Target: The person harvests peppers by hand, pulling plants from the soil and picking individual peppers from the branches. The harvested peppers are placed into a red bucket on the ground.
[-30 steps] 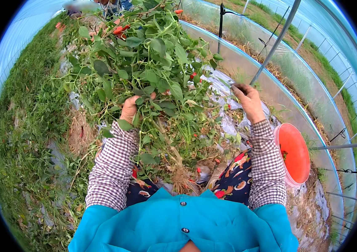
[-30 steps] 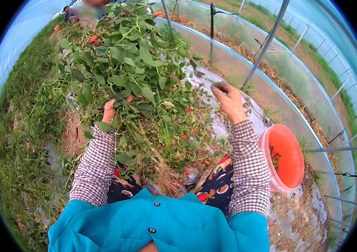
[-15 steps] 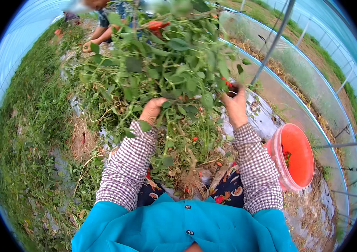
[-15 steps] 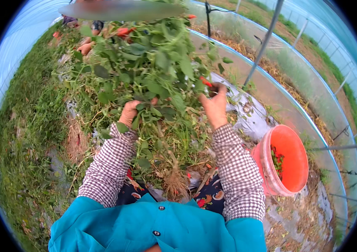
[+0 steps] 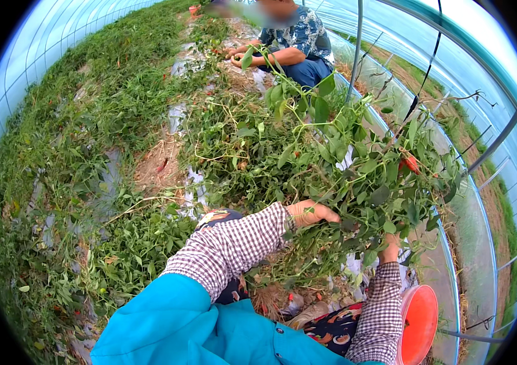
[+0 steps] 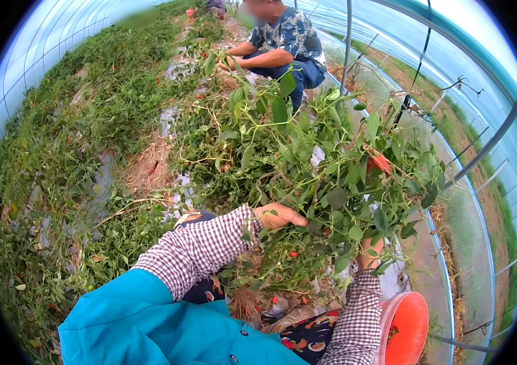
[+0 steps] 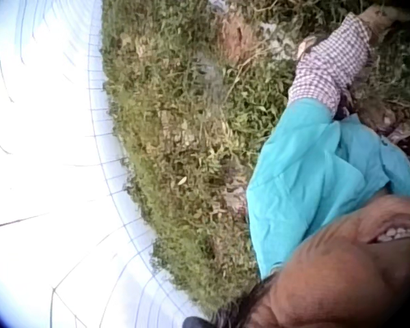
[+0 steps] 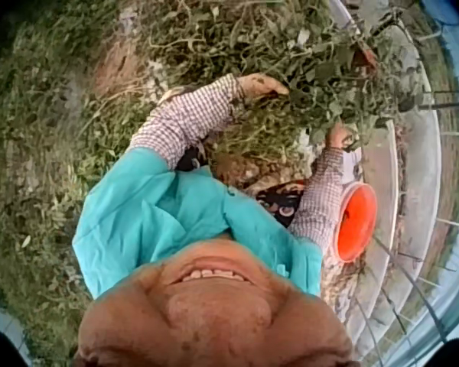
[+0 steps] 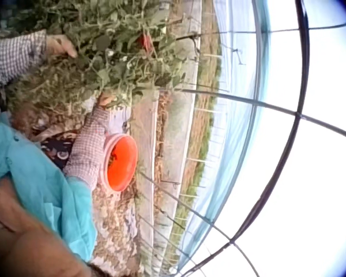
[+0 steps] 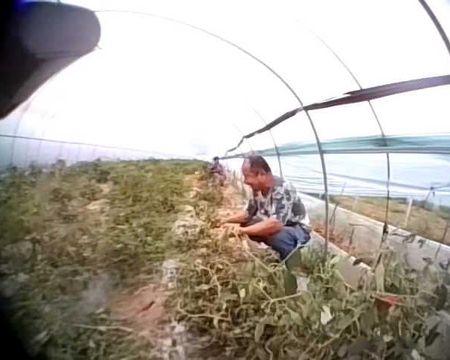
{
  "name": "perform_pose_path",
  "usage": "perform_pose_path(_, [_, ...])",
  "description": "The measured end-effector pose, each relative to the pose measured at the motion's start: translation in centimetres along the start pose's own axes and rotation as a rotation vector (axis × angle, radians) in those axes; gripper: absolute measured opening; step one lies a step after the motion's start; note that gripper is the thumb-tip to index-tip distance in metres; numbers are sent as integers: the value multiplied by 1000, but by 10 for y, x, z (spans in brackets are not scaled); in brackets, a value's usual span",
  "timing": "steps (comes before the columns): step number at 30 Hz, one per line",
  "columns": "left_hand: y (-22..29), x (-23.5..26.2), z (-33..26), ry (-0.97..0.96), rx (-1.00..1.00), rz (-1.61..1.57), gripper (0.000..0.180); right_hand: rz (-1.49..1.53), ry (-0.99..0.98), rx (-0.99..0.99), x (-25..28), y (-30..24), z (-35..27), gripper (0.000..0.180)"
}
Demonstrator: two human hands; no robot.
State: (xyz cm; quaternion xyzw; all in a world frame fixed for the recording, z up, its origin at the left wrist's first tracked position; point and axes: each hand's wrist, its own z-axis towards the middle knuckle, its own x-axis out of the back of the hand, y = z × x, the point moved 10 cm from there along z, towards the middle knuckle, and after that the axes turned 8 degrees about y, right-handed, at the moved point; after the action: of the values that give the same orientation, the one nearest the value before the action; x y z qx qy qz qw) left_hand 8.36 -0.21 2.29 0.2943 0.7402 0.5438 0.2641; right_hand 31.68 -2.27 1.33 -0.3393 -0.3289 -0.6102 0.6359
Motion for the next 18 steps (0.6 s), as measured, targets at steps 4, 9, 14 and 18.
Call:
perform_pose_path(4, [-3,20,-12,32,-18,-11,47,395,-101,-202,-27,17,-5,38])
perform_pose_path(9, [-13,48,-34,89,39,-65,55,207,-21,129,3,-41,17,18])
perform_pose_path(14, [-74,53,-26,-57,18,-372,51,404,96,156,-1,-74,26,16])
perform_pose_path(18, [-57,40,-44,131,145,-168,57,527,47,-53,-19,-55,23,14])
